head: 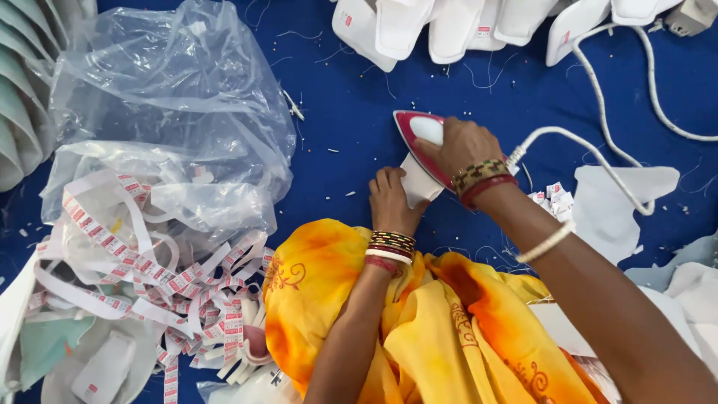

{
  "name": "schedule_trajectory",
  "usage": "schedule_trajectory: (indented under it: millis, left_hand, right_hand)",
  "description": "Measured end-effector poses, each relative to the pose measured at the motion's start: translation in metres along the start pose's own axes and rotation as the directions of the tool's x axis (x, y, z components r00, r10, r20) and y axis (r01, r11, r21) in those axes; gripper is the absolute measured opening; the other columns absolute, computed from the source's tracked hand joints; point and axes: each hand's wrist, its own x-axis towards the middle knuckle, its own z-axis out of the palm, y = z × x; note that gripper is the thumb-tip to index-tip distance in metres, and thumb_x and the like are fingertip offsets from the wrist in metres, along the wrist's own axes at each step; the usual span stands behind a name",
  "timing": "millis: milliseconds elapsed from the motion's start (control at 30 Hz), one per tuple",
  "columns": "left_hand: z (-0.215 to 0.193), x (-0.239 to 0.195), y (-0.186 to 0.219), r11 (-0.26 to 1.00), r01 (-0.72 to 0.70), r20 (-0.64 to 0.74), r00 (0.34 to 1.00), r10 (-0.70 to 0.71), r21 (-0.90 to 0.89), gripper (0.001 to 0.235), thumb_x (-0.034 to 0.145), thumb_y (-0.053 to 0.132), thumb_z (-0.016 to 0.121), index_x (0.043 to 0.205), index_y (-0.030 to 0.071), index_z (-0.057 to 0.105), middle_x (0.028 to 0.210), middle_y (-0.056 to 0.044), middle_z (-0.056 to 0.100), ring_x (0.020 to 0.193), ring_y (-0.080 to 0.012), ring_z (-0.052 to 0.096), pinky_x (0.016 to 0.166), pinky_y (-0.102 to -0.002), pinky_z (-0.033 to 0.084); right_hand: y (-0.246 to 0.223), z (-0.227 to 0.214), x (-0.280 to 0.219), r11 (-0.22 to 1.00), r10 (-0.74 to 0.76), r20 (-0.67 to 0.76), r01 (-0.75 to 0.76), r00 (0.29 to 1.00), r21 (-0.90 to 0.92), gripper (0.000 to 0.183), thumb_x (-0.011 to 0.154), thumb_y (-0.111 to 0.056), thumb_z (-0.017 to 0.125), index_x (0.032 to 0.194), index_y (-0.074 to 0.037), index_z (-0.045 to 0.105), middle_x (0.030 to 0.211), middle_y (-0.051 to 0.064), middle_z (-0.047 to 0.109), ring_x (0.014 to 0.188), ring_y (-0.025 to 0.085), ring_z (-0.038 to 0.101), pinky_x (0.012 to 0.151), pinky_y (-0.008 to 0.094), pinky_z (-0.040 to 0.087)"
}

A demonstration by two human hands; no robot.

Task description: Iron labels or reinforcement onto shoe components using a hand iron.

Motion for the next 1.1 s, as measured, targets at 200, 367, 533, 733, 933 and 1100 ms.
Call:
schedule_trajectory:
  millis: [200, 367, 533, 733, 933, 1100]
  left_hand:
    - [0.007, -0.001, -0.014, 0.998, -0.005, -0.018, 1.000, 0.006, 0.059, 0.085, 0.060, 0.031, 0.097, 0.127, 0.003, 0.052, 0.124, -0.015, 0.053, 0.113, -0.0370, 0.050, 0.099, -0.044, 0.045]
    - [0.016, 0.001, -0.016, 1.000, 0.005, -0.010, 1.000, -0.005, 0.010, 0.087, 0.060, 0.028, 0.096, 0.131, 0.003, 0.051, 0.125, -0.016, 0.053, 0.114, -0.0380, 0.052, 0.099, -0.044, 0.046]
    - [0.012, 0.002, -0.022, 0.988, 0.052, 0.024, 0.999, -0.049, -0.142, 0.091, 0.061, 0.026, 0.095, 0.136, 0.001, 0.048, 0.128, -0.021, 0.053, 0.117, -0.0426, 0.053, 0.098, -0.046, 0.047]
    - [0.010, 0.041, -0.069, 0.847, 0.188, 0.229, 0.970, -0.081, -0.498, 0.043, 0.084, 0.032, 0.079, 0.112, 0.002, 0.068, 0.100, -0.017, 0.076, 0.089, -0.0266, 0.073, 0.081, -0.037, 0.056]
    - [-0.081, 0.183, 0.031, 0.772, 0.029, 0.046, 0.999, 0.000, -0.635, 0.044, 0.090, 0.027, 0.073, 0.126, 0.003, 0.064, 0.098, -0.013, 0.073, 0.070, -0.0187, 0.064, 0.058, -0.032, 0.050]
    - [-0.118, 0.237, 0.113, 0.631, -0.097, -0.145, 0.989, -0.026, -0.770, 0.075, 0.098, 0.024, 0.074, 0.155, 0.001, 0.031, 0.106, -0.021, 0.074, 0.080, -0.0257, 0.054, 0.064, -0.033, 0.047]
  right_hand:
    - [0.007, -0.003, -0.029, 1.000, 0.029, 0.107, -0.029, 0.994, -0.005, 0.067, 0.089, -0.064, 0.067, 0.118, -0.004, 0.073, 0.096, 0.025, 0.075, 0.086, 0.039, 0.075, 0.077, 0.047, 0.061]
    - [0.015, 0.007, -0.030, 1.000, 0.020, 0.049, -0.020, 0.999, -0.001, 0.066, 0.088, -0.063, 0.068, 0.122, -0.006, 0.071, 0.100, 0.025, 0.074, 0.090, 0.040, 0.074, 0.079, 0.049, 0.060]
    - [0.014, -0.001, 0.007, 1.000, -0.005, -0.052, 0.006, 0.999, 0.016, 0.067, 0.091, -0.064, 0.068, 0.117, -0.002, 0.072, 0.102, 0.025, 0.074, 0.095, 0.041, 0.073, 0.083, 0.050, 0.059]
    - [0.069, -0.020, 0.014, 0.905, 0.007, -0.361, 0.147, 0.932, 0.399, 0.069, 0.089, -0.058, 0.069, 0.132, -0.004, 0.064, 0.105, 0.025, 0.073, 0.093, 0.040, 0.072, 0.081, 0.049, 0.057]
    - [0.134, 0.025, 0.003, 0.746, 0.052, -0.404, 0.233, 0.913, 0.623, 0.059, 0.094, -0.042, 0.074, 0.135, -0.004, 0.057, 0.120, 0.023, 0.067, 0.108, 0.034, 0.066, 0.090, 0.041, 0.053]
    - [0.150, 0.057, -0.009, 0.596, 0.137, -0.399, 0.246, 0.907, 0.764, 0.053, 0.095, -0.032, 0.073, 0.137, -0.005, 0.054, 0.127, 0.017, 0.065, 0.114, 0.029, 0.067, 0.095, 0.038, 0.054]
